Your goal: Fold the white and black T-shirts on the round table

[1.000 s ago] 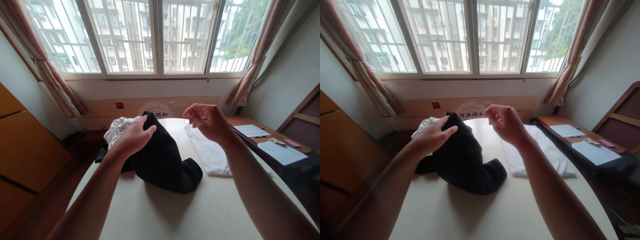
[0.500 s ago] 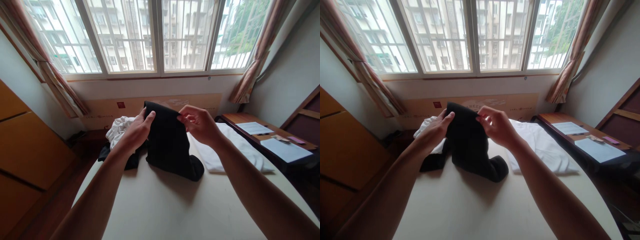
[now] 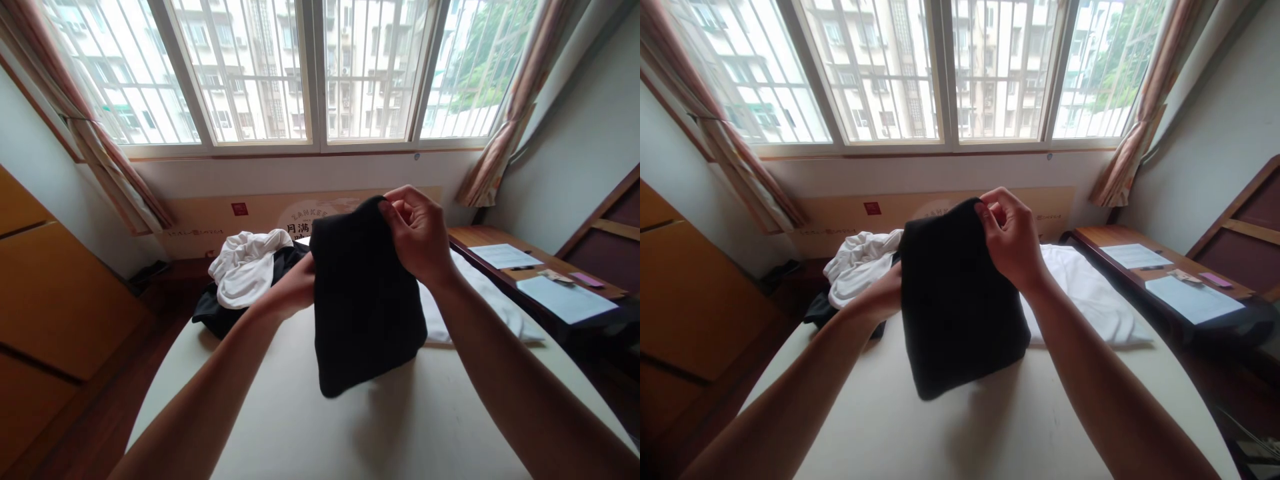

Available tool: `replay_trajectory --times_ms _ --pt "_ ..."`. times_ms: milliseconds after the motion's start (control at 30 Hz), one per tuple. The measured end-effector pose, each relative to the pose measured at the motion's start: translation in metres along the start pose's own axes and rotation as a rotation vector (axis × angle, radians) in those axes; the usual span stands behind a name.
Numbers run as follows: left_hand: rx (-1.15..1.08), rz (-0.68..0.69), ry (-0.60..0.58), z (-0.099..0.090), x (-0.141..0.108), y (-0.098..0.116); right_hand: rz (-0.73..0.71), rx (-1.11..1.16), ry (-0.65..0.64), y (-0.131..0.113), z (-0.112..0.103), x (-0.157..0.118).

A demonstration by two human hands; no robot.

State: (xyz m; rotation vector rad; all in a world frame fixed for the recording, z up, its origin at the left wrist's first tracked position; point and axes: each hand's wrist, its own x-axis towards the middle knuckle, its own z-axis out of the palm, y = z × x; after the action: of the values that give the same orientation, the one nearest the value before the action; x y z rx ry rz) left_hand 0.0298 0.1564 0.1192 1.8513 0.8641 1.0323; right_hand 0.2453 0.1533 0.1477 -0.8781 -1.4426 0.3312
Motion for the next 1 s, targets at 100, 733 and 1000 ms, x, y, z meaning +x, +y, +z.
replay_trajectory --times_ms 100,733,1000 --pt "0.115 -0.011 0.284 -0.030 0.010 0.000 0.038 -0.053 -0.014 0.003 -0.014 0.010" --pt "0.801 0.295 0.276 -0.018 -0.009 0.044 0.191 0.247 -0.288 -0.014 -0.004 0.001" --pt "0.831 0.380 0.574 -0.033 -0.020 0.068 0.042 -0.162 -0.856 0.008 -0.004 -0.007"
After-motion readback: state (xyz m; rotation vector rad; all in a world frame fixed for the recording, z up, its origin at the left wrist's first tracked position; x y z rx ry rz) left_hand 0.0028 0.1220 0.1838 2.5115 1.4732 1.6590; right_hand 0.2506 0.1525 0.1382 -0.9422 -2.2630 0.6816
